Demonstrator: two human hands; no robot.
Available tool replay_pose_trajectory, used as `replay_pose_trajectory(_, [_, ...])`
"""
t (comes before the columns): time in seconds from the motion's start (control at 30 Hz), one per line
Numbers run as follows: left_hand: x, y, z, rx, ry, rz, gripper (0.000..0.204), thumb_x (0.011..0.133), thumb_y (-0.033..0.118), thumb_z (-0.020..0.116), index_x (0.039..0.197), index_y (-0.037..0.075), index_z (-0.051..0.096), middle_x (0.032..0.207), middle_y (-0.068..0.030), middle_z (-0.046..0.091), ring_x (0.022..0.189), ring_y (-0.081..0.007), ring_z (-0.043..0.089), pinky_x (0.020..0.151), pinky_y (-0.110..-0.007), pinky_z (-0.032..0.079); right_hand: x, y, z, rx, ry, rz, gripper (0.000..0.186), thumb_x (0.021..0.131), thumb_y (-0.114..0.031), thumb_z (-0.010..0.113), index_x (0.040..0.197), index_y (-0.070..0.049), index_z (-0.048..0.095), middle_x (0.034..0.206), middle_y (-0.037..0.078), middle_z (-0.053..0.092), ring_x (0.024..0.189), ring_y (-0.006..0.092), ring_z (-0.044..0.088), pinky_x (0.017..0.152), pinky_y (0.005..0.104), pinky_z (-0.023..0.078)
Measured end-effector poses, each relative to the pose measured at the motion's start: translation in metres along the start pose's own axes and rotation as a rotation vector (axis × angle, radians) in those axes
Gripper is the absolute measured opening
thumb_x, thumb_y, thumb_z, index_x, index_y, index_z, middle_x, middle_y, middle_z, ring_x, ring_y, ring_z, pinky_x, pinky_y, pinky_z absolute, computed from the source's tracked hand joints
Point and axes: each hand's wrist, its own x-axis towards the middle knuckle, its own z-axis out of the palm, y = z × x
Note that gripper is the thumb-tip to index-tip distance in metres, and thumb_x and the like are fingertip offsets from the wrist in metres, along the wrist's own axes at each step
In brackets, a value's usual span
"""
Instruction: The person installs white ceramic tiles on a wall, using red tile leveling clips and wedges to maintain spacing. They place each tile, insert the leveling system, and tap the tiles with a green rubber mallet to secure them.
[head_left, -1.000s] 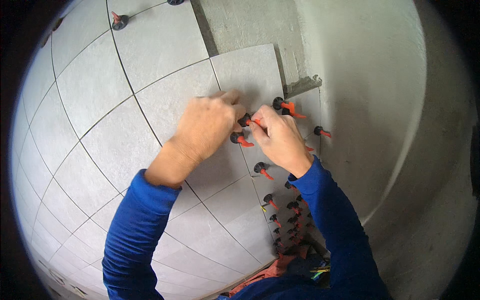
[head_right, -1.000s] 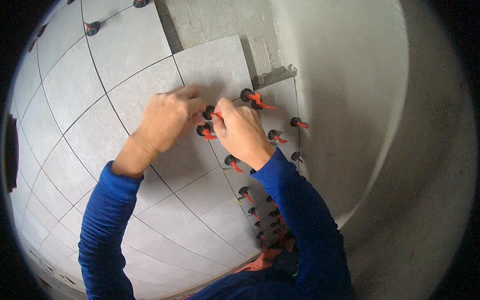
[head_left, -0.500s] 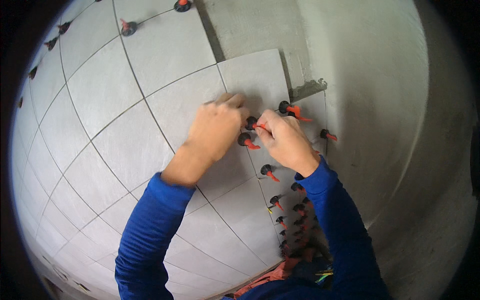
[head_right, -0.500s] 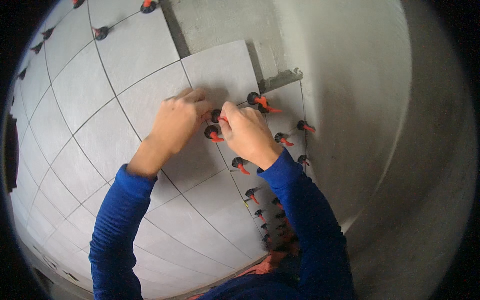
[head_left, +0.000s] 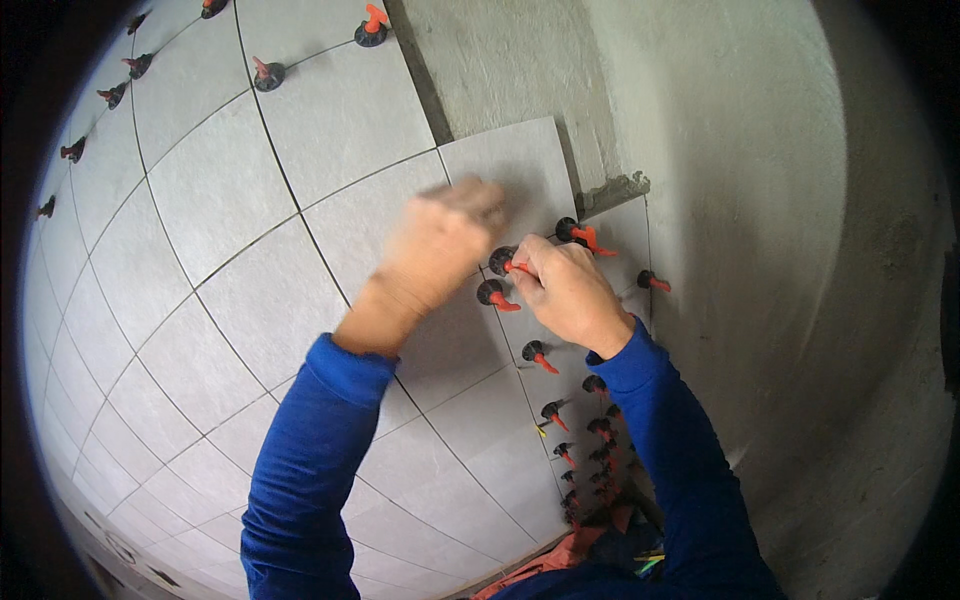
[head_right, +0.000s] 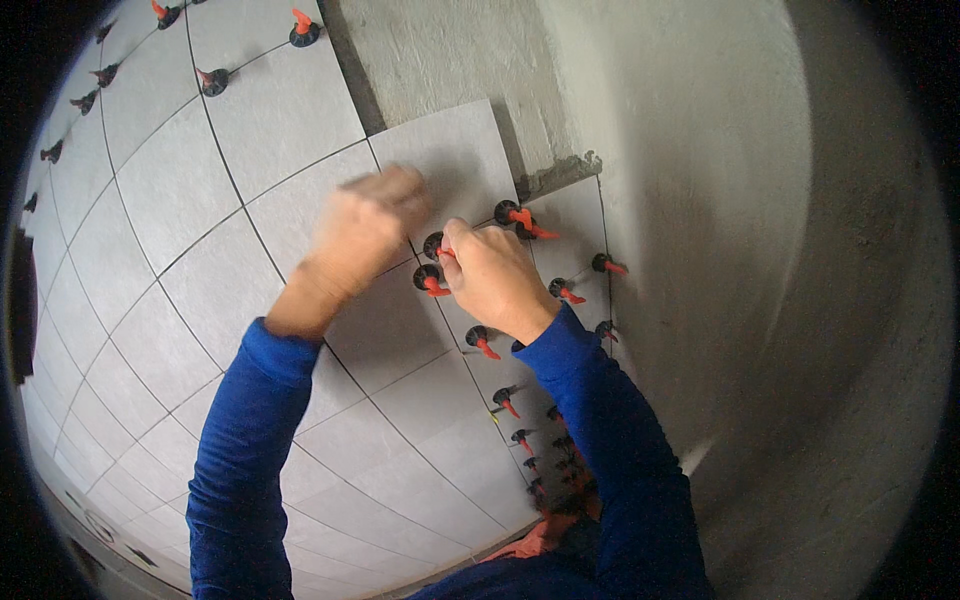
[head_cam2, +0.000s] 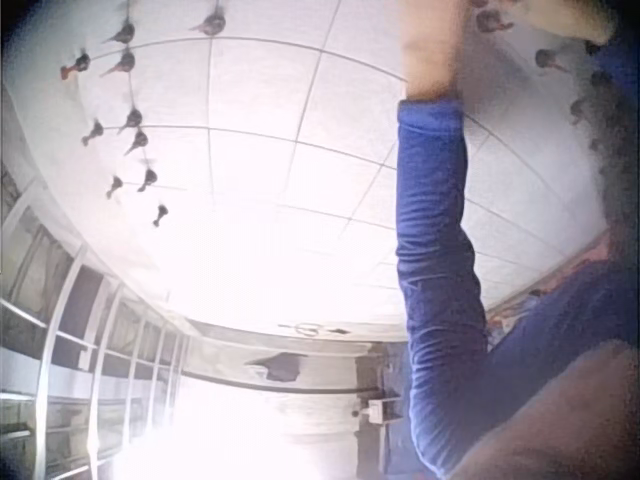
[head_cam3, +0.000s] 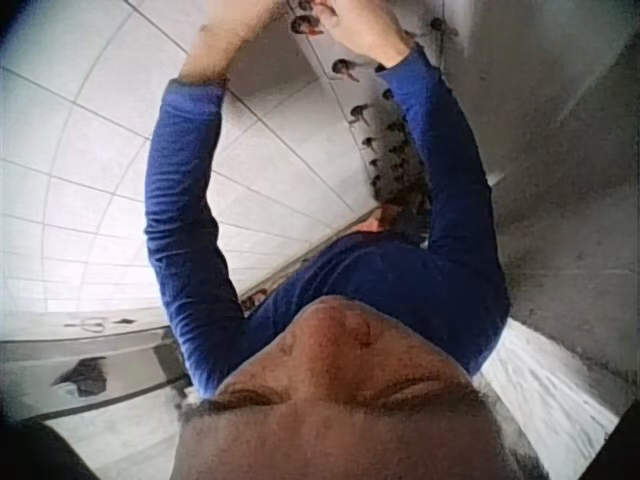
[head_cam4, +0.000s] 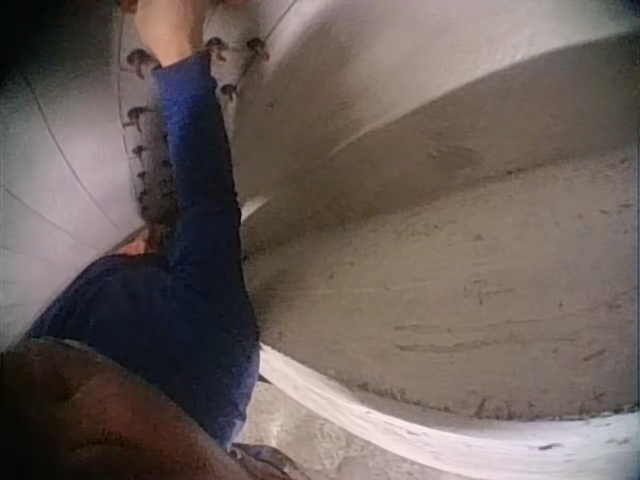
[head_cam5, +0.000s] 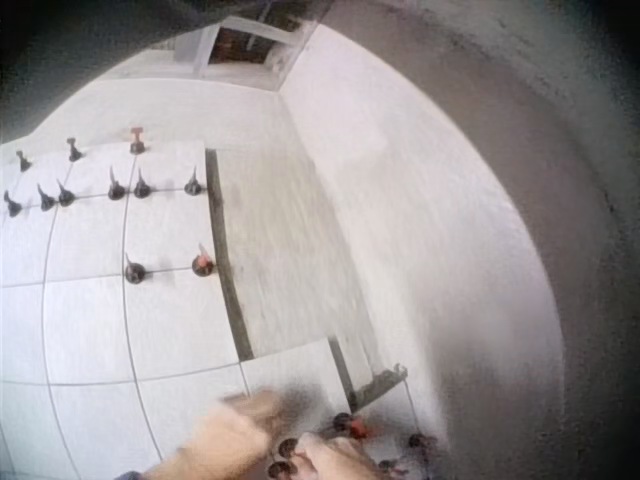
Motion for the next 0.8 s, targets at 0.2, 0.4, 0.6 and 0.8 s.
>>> replay_pose_trajectory(0.2, [-0.016,0.019,-0.005,-0.040,-0.103,-0.129,0.022,0.081,0.023,0.080,0.099,0.011,0.078,0.108,-0.0025,0.072,0.099,-0.0234,0.071,0.081,-0.039,0.061,0.002,-0.001,-0.001,-0.015,-0.013,0.021,0.011,0.096,-0.007,0.071,0.096,0.002,0.064,0.080,0.025,0.073,0.078,0.0449,0.073,0.073,0.0534,0.057])
replay_pose_trajectory(0.4, [-0.012,0.022,0.012,-0.067,-0.125,-0.030,0.023,0.079,0.021,0.081,0.098,0.008,0.077,0.114,-0.0027,0.073,0.103,-0.0233,0.070,0.082,-0.036,0.061,0.003,-0.005,-0.002,-0.087,-0.034,0.035,0.010,0.095,-0.007,0.070,0.094,0.002,0.064,0.079,0.025,0.073,0.079,0.0447,0.074,0.073,0.0532,0.057])
replay_pose_trajectory(0.6, [-0.011,0.002,-0.004,0.040,-0.035,-0.182,0.022,0.082,0.022,0.080,0.099,0.009,0.078,0.113,-0.0055,0.072,0.106,-0.0244,0.070,0.081,-0.037,0.061,0.002,-0.002,-0.002,-0.020,-0.012,0.033,0.014,0.094,-0.005,0.072,0.093,0.004,0.061,0.080,0.025,0.071,0.079,0.0446,0.072,0.070,0.0488,0.055])
replay_pose_trajectory(0.8, [-0.024,0.040,0.015,-0.034,-0.087,-0.196,0.018,0.080,0.027,0.080,0.085,0.011,0.075,0.102,-0.0040,0.069,0.103,-0.0224,0.068,0.084,-0.036,0.060,0.003,-0.003,-0.001,-0.053,-0.008,0.053,0.011,0.096,-0.009,0.069,0.093,0.000,0.063,0.080,0.024,0.072,0.080,0.0468,0.072,0.074,0.0570,0.056])
